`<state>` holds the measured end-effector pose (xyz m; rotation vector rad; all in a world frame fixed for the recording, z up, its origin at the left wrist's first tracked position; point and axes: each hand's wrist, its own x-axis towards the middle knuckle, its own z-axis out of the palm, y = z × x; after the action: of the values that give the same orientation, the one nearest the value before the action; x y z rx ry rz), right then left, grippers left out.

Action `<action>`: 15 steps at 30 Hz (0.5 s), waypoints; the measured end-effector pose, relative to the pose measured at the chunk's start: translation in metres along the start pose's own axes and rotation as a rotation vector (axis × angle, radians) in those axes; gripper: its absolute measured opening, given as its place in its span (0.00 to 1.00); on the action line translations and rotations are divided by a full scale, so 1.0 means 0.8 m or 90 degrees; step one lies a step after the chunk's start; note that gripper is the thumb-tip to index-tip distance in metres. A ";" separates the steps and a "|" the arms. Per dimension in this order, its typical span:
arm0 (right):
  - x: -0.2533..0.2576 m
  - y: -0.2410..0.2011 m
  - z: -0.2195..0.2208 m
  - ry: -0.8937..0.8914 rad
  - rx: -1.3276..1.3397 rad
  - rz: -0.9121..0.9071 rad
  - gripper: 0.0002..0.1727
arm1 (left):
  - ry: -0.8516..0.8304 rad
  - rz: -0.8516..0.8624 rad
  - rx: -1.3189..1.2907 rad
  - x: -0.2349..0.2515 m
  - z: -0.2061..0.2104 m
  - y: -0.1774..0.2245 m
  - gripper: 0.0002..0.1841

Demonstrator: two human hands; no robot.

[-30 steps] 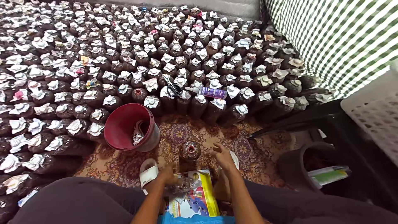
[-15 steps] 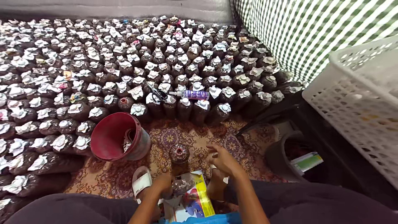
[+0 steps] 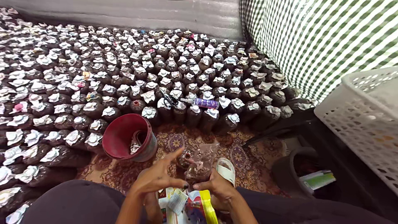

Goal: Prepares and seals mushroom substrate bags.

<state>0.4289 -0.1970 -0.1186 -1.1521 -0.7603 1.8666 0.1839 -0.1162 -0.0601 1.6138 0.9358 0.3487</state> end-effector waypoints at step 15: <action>0.022 0.026 -0.022 0.142 -0.323 -0.028 0.45 | 0.311 0.051 -0.117 0.042 0.046 -0.008 0.16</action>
<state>0.4339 -0.1906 -0.1502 -1.6099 -1.1570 1.5128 0.2277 -0.1175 -0.0846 1.4228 1.1642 0.8874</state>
